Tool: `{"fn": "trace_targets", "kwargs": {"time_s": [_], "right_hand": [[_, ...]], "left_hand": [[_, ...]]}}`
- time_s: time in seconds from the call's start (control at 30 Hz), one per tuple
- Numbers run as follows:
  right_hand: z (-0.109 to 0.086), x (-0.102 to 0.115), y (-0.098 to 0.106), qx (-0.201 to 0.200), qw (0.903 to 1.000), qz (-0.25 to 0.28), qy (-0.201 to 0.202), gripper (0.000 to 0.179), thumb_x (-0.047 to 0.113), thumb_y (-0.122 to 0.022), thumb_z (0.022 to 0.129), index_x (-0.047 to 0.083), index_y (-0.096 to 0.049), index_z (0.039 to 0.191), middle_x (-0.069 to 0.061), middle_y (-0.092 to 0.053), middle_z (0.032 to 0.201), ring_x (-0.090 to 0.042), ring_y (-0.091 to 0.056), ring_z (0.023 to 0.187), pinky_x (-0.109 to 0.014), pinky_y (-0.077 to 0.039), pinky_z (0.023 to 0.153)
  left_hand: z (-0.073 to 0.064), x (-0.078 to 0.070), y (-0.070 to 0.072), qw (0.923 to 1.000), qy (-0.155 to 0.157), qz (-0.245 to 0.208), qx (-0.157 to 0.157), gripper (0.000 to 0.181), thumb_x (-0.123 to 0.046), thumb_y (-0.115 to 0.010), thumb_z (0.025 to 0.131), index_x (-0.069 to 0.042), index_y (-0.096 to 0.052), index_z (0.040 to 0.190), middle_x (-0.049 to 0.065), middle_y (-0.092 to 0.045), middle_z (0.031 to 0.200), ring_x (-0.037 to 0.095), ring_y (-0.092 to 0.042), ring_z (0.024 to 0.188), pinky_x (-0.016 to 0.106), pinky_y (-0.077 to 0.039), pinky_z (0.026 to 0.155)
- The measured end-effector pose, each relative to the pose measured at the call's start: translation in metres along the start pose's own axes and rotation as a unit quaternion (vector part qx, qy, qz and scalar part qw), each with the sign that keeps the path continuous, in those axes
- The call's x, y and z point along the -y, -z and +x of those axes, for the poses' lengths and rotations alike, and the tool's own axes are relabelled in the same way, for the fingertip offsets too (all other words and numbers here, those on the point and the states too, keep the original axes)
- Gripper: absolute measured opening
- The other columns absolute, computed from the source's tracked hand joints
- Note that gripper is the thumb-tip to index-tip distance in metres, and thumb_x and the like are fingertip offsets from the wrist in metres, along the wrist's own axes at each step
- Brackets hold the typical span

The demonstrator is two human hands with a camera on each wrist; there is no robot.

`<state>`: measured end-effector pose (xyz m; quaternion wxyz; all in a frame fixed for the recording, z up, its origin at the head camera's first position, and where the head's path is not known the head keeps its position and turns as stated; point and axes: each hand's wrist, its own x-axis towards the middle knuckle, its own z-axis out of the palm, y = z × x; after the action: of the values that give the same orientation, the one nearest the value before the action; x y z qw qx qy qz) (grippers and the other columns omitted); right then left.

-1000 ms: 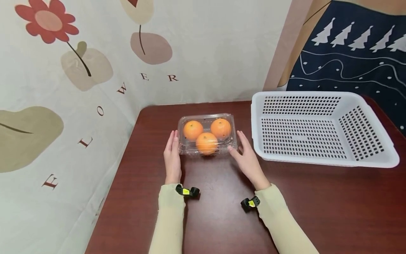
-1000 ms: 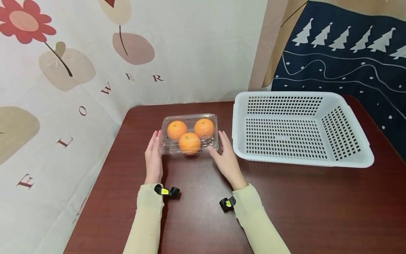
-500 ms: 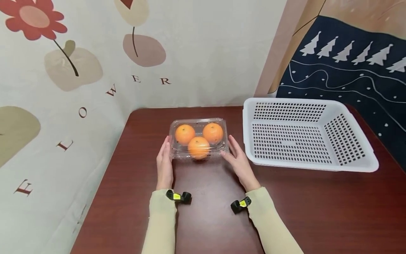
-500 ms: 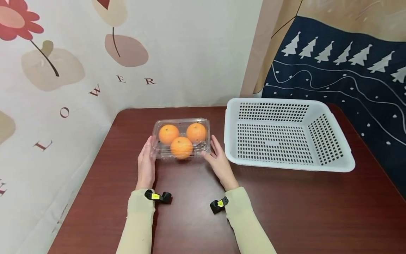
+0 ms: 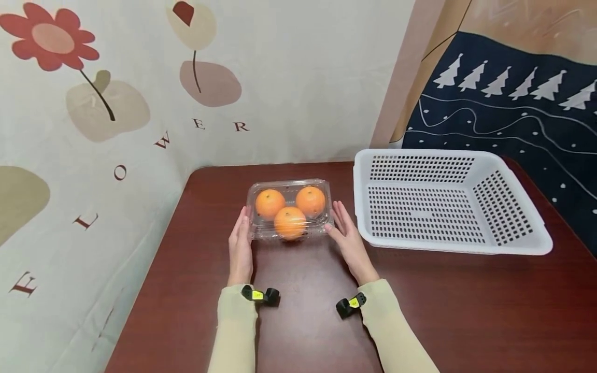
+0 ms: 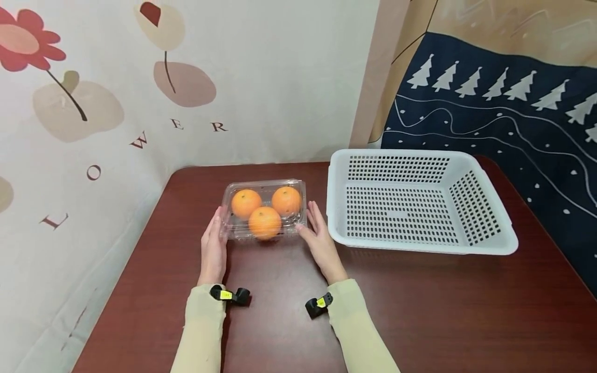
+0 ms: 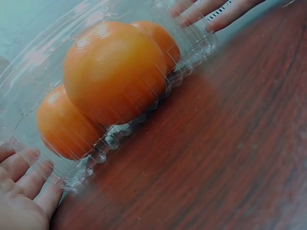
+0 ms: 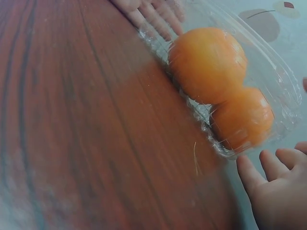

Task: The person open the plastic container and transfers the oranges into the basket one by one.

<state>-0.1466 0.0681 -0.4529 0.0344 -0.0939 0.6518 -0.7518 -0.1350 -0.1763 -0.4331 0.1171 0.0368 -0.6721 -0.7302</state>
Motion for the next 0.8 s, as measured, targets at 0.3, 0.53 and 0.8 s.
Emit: {"fn": "trace_targets", "kwargs": {"time_s": [0.3, 0.53, 0.8], "right_hand": [[-0.006, 0.02, -0.006, 0.011, 0.9999, -0.001, -0.003, 0.065, 0.014, -0.048, 0.092, 0.019, -0.008, 0.144, 0.005, -0.017, 0.147, -0.016, -0.018, 0.133, -0.039, -0.018, 0.106], [-0.007, 0.022, -0.005, 0.025, 0.9996, -0.011, 0.013, 0.073, 0.005, -0.052, 0.088, 0.016, -0.007, 0.144, -0.002, -0.011, 0.149, -0.013, -0.014, 0.134, -0.038, -0.015, 0.107], [-0.007, 0.023, -0.007, 0.028, 0.9991, -0.033, 0.0, 0.08, 0.003, -0.059, 0.083, 0.018, -0.01, 0.144, 0.0, -0.012, 0.148, -0.018, -0.022, 0.131, -0.043, -0.028, 0.101]], "left_hand": [[-0.002, 0.0, 0.001, 0.9998, -0.006, -0.006, 0.016, 0.05, -0.033, -0.04, 0.094, -0.017, -0.028, 0.14, 0.0, -0.03, 0.143, 0.016, -0.029, 0.129, 0.031, -0.025, 0.104], [0.005, 0.009, 0.009, 0.9979, -0.013, 0.02, 0.061, 0.054, -0.026, -0.046, 0.093, -0.026, -0.023, 0.142, -0.01, -0.024, 0.144, 0.015, -0.025, 0.131, 0.041, -0.019, 0.106], [0.003, 0.0, 0.012, 0.9951, -0.011, 0.032, 0.093, 0.069, -0.017, -0.057, 0.087, -0.032, -0.018, 0.141, -0.013, -0.018, 0.146, 0.005, -0.017, 0.132, 0.04, -0.015, 0.106]]}}
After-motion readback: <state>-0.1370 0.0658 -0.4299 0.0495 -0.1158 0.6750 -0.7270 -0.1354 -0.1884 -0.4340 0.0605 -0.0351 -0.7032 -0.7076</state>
